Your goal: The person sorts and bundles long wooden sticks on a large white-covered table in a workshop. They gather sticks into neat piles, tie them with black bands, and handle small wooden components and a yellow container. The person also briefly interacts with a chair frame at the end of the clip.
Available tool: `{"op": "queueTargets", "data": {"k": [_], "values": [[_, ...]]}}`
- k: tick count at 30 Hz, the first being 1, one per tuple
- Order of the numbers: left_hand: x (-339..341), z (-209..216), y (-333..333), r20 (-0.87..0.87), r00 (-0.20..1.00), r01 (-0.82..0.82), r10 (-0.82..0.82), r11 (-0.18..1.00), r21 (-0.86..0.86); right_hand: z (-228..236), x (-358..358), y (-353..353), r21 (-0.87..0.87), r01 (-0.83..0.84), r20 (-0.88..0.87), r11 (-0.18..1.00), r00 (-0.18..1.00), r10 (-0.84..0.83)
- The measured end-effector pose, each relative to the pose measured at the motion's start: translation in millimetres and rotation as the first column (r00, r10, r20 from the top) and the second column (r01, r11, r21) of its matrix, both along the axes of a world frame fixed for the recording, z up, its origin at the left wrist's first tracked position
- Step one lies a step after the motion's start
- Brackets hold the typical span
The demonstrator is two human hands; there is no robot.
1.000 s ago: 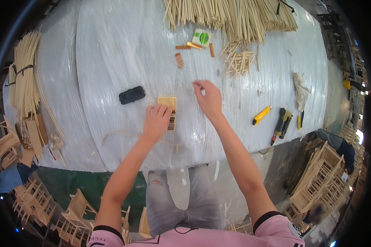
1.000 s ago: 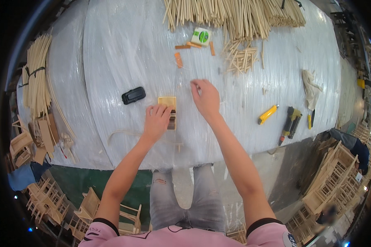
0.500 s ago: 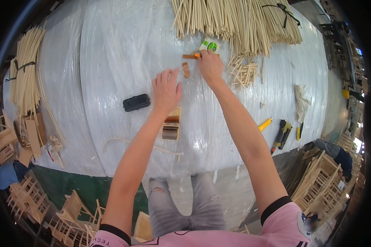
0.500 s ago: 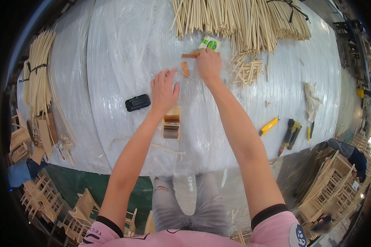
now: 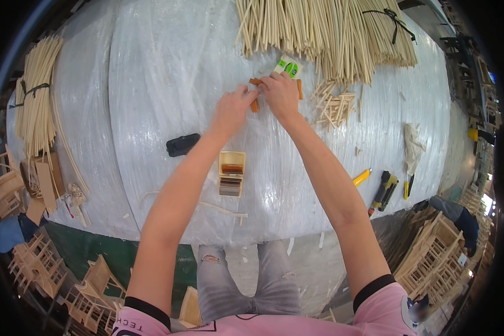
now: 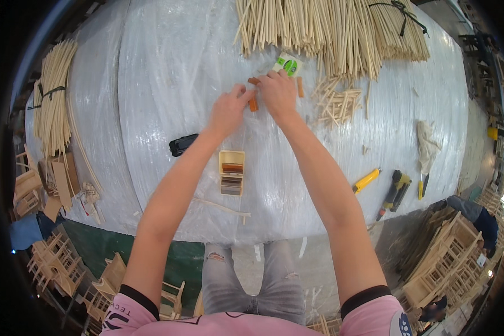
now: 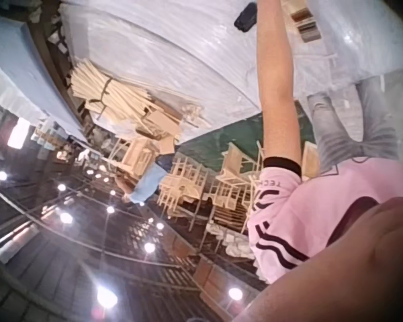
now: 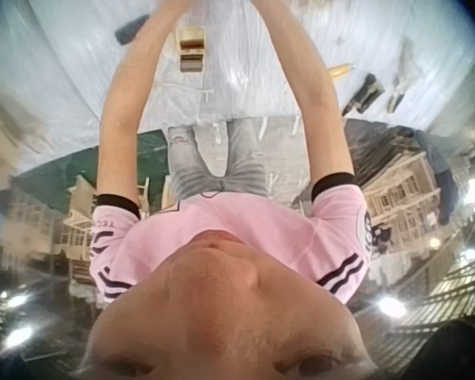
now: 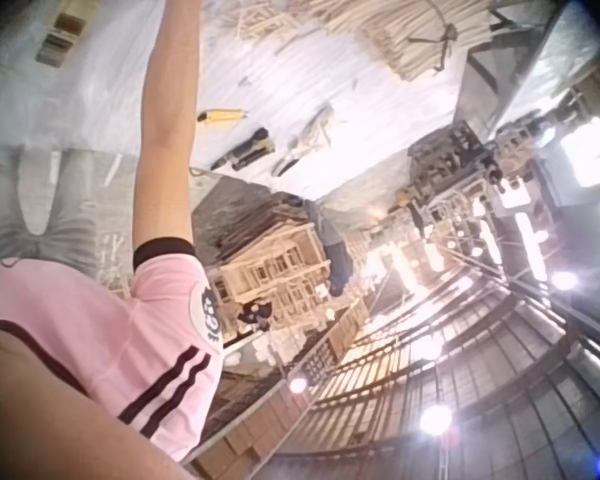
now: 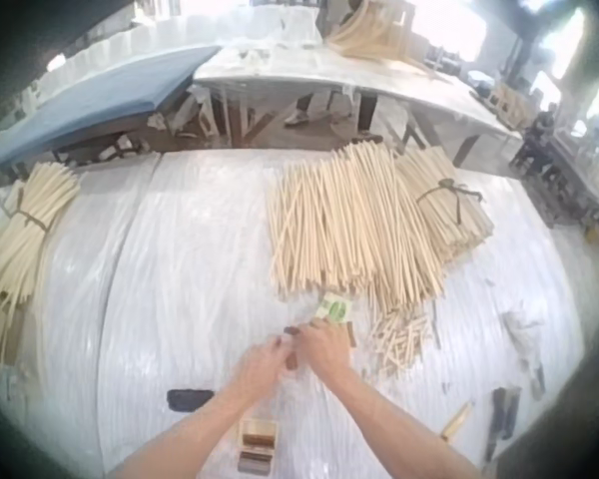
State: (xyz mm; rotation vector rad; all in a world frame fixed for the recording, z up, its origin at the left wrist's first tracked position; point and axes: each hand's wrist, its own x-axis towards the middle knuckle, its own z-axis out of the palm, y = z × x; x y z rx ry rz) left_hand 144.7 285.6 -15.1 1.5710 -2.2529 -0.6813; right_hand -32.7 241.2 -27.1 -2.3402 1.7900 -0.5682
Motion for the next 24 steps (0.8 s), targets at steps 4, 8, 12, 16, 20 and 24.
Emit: {"op": "queueTargets", "data": {"k": [4,8,12,16,20,24], "values": [[6,-6,-28,0.103,0.974,0.212,-0.200,0.970,-0.118,2,5,-2,0.092,0.027,0.068,0.995,0.997,-0.034],[12,5,-38,0.330,0.876,0.424,-0.351,0.888,-0.181,28,-4,8,0.195,0.132,0.073,0.972,0.986,-0.148],[28,1,-31,0.344,0.860,0.453,-0.378,0.875,-0.170,31,-18,33,0.156,0.131,-0.072,0.979,0.990,-0.121],[38,15,-16,0.052,0.990,0.141,-0.132,0.956,-0.258,16,-27,45,0.236,0.124,0.017,0.964,0.991,-0.131],[54,46,56,-0.102,0.994,-0.046,0.034,0.991,-0.123,18,-37,53,0.227,0.091,0.096,0.970,0.989,-0.115],[57,43,140,-0.021,0.999,-0.032,0.033,0.999,0.044,35,-23,79,0.297,0.045,0.257,0.954,0.958,-0.125]]}}
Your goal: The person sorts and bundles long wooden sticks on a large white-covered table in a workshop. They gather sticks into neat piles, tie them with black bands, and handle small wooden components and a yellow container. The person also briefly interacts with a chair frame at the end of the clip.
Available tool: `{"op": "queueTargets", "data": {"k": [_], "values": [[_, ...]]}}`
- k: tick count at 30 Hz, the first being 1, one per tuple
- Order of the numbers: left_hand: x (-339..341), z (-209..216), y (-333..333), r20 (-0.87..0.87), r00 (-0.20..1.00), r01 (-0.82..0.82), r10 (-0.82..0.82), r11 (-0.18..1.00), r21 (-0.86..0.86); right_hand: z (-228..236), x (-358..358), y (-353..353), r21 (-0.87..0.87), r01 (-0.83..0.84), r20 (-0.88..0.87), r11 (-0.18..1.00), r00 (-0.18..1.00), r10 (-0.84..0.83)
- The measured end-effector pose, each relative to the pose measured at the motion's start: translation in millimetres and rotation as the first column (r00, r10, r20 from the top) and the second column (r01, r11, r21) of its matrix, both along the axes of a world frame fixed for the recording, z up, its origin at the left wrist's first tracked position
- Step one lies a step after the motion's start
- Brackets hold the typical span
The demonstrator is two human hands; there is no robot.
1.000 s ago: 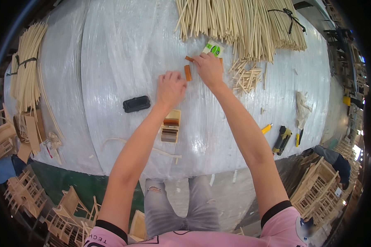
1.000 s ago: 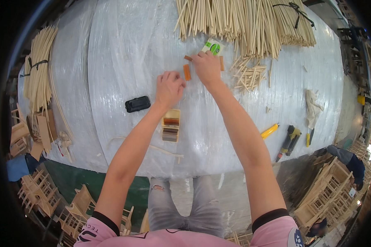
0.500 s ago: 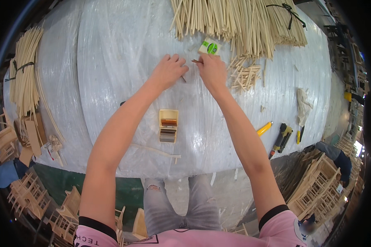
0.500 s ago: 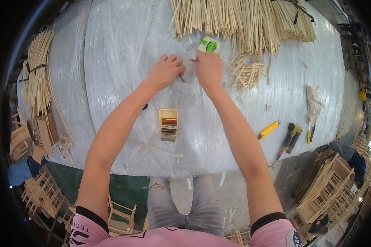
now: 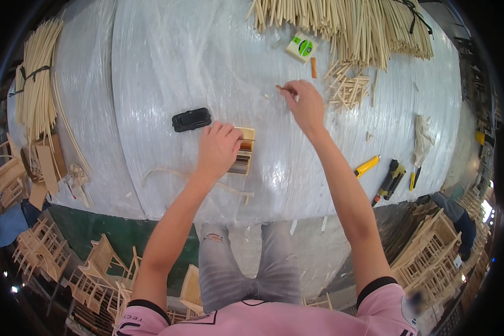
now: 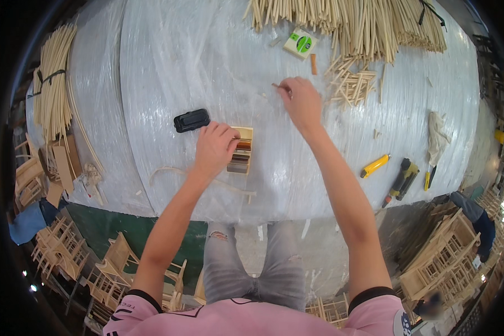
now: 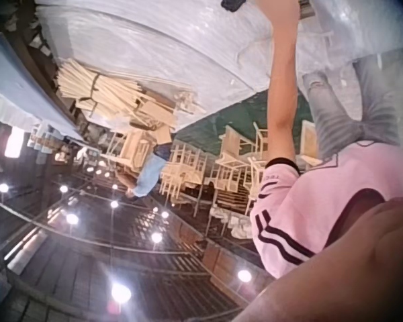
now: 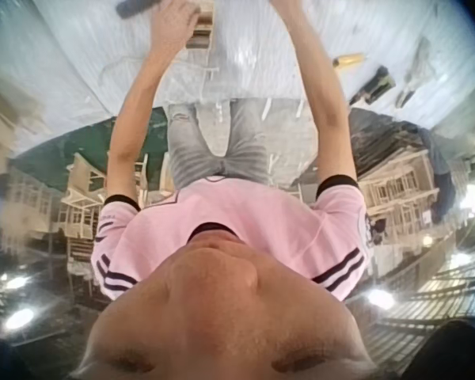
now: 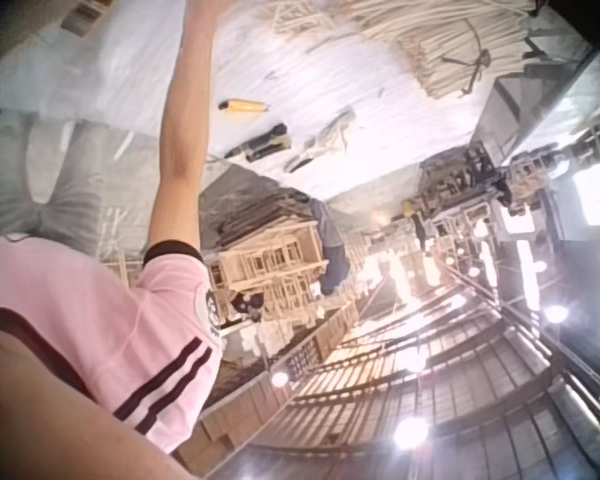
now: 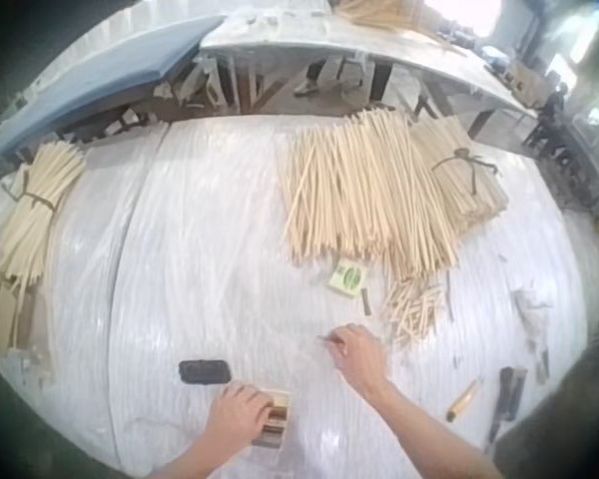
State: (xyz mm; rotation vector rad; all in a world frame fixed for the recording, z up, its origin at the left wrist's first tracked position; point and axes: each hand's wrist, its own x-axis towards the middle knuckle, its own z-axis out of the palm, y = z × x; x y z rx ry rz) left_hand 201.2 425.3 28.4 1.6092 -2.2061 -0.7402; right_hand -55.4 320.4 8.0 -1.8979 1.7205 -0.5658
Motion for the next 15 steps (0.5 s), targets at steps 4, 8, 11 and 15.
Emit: {"op": "queueTargets", "data": {"k": [4,8,11,15], "values": [[6,-19,24,0.012,0.996,-0.090,0.090,0.995,-0.043,31,39,51,0.039,-0.088,0.191,0.995,0.978,0.079],[19,-10,22,-0.082,0.971,-0.230,0.226,0.972,-0.042,26,63,90,0.012,-0.213,0.127,0.977,0.969,0.210],[43,-6,38,-0.121,0.943,-0.308,0.309,0.951,0.025,10,63,86,-0.052,-0.159,0.098,0.986,0.982,0.163],[53,3,71,-0.147,0.904,-0.310,0.402,0.851,0.423,-1,26,29,-0.077,0.222,-0.029,0.972,0.974,-0.225]]}}
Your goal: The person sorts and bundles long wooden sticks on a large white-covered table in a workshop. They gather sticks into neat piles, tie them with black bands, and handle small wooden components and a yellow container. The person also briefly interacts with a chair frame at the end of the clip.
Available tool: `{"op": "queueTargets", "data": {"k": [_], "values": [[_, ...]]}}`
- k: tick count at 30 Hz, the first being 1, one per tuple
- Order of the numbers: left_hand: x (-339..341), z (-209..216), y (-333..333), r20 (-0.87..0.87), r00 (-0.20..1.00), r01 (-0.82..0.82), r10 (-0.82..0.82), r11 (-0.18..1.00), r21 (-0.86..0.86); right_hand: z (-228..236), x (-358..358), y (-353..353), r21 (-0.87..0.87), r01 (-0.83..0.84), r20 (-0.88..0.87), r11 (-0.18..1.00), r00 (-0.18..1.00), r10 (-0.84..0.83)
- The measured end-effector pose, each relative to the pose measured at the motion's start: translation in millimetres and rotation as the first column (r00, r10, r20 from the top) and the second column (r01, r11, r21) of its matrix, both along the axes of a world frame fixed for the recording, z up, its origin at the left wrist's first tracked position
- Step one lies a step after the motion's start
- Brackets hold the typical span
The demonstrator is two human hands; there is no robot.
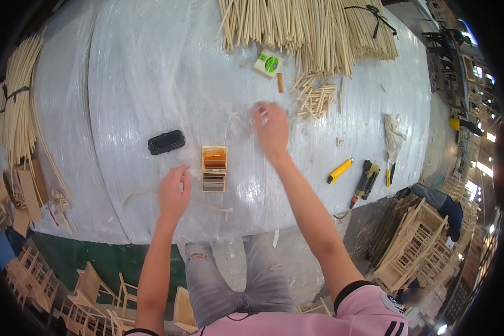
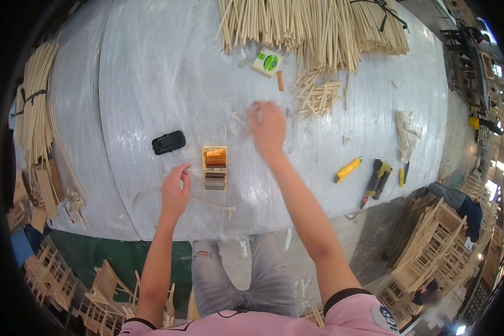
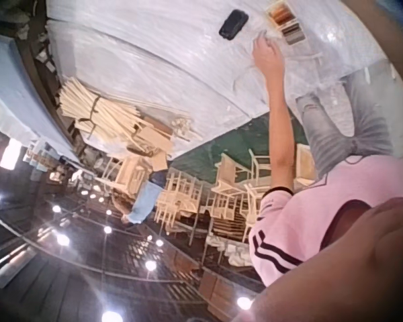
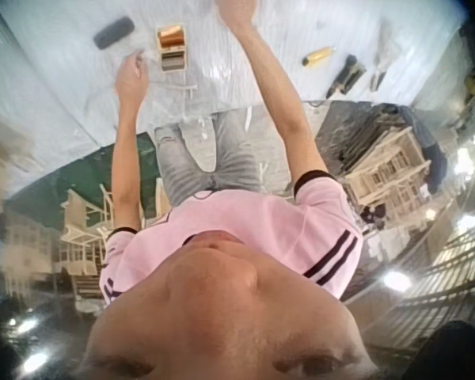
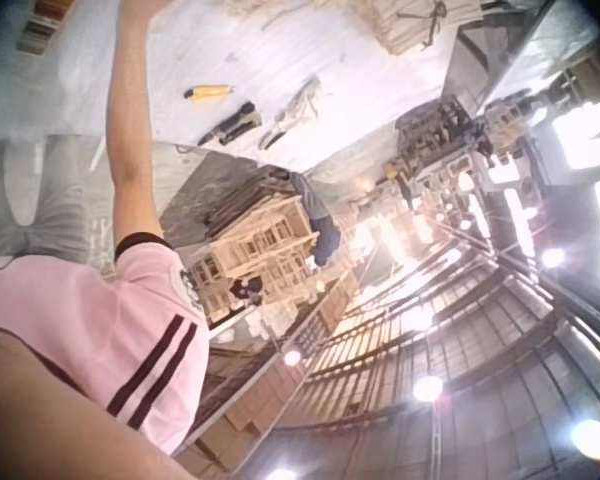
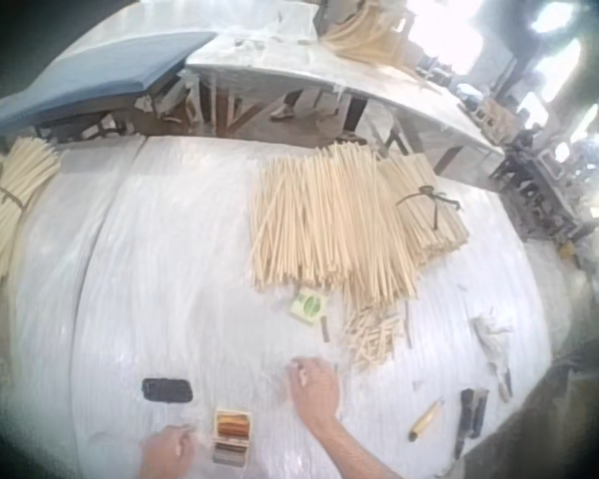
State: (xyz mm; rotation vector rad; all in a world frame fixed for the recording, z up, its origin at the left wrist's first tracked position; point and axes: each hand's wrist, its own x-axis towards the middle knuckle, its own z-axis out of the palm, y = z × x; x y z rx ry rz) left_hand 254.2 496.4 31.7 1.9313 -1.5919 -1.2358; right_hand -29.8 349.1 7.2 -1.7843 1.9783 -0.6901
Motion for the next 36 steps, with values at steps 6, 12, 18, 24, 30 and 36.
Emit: {"op": "queueTargets", "data": {"k": [6,12,18,24,30,36], "values": [[-57,-31,34,0.174,0.984,0.051,-0.026,0.988,-0.143,-37,-59,-78,-0.026,0.127,-0.521,0.992,0.845,-0.122],[-100,-27,28,0.321,0.947,0.065,-0.015,0.987,-0.146,-25,-73,-100,0.236,0.081,-0.474,0.968,0.879,0.042],[-104,-31,38,0.336,0.939,-0.003,0.070,0.981,-0.195,20,-58,-48,0.135,0.061,-0.125,0.989,0.991,-0.044],[-99,-26,57,0.346,0.933,-0.031,0.097,0.981,-0.191,36,11,86,0.481,-0.208,0.176,0.852,0.974,0.139],[-98,-19,54,0.399,0.916,0.026,0.027,0.992,-0.126,40,25,90,0.276,-0.516,-0.284,0.811,0.762,0.582],[-96,-22,53,0.461,0.886,0.110,-0.040,0.986,-0.125,-10,-8,64,0.257,-0.812,-0.388,0.524,0.410,0.826]]}}
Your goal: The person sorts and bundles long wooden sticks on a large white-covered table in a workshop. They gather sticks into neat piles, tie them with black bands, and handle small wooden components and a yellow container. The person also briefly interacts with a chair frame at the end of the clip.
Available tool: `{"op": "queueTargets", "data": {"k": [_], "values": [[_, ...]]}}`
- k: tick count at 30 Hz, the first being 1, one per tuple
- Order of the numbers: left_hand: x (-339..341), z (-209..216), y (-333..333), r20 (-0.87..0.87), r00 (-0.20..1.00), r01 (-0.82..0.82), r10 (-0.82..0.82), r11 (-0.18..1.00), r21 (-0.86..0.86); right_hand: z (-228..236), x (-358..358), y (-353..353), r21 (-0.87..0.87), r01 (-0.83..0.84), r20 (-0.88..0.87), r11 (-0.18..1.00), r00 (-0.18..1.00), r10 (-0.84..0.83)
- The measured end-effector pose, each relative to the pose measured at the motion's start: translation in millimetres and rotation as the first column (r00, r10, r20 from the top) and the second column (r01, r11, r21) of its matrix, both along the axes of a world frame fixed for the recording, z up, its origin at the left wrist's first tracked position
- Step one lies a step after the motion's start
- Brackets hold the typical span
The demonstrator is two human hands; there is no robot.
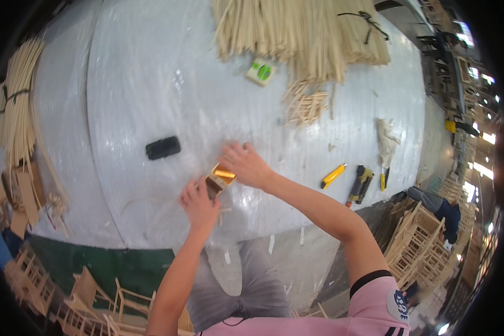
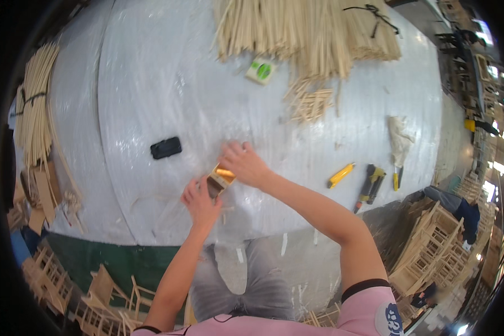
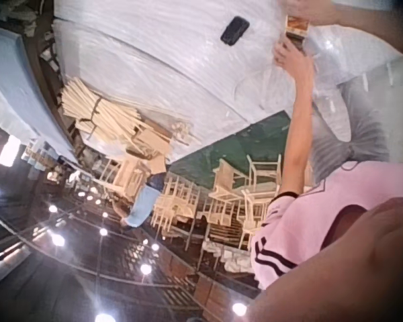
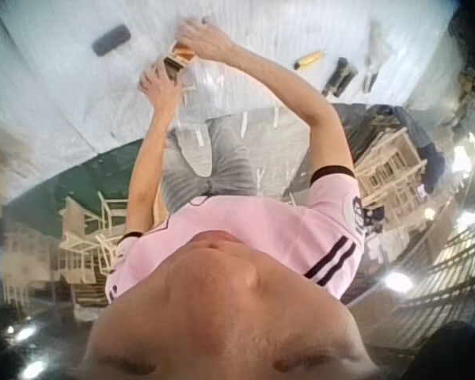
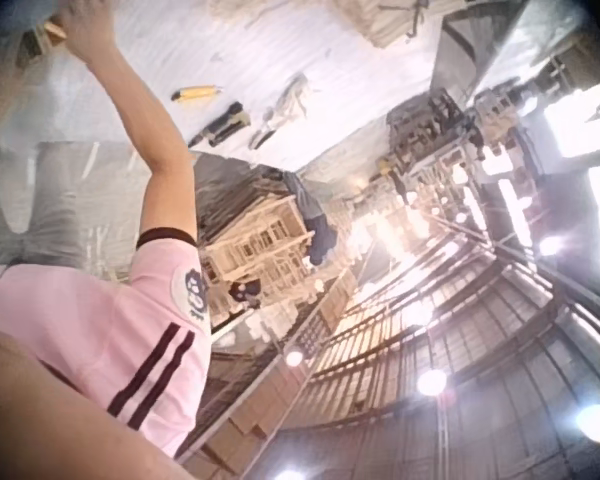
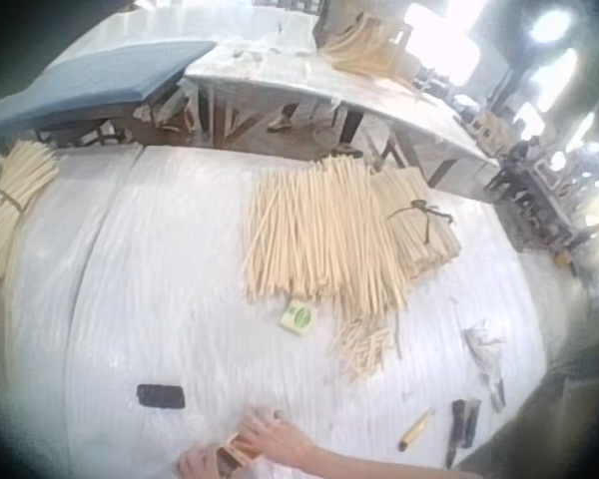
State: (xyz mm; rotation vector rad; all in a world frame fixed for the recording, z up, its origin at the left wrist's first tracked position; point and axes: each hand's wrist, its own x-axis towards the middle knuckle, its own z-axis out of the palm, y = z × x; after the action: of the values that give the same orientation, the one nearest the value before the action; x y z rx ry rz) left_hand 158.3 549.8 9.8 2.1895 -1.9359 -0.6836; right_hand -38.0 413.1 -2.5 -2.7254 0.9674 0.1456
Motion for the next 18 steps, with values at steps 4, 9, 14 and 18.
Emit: {"op": "queueTargets", "data": {"k": [4,9,14,18], "values": [[-4,10,-26,0.073,0.993,0.092,-0.088,0.994,-0.056,25,-8,-24,0.112,0.027,-0.030,0.993,0.999,-0.024],[-22,12,-112,0.100,0.959,0.280,-0.266,0.941,-0.188,40,-53,-68,0.070,0.248,0.072,0.966,0.965,-0.253],[-49,4,-228,0.261,0.853,0.511,-0.452,0.823,-0.247,35,-90,-129,-0.020,0.444,0.157,0.896,0.886,-0.435],[-61,-9,-300,0.174,0.781,0.620,-0.600,0.714,-0.326,26,-102,-155,-0.069,0.595,0.074,0.800,0.803,-0.591]]}}
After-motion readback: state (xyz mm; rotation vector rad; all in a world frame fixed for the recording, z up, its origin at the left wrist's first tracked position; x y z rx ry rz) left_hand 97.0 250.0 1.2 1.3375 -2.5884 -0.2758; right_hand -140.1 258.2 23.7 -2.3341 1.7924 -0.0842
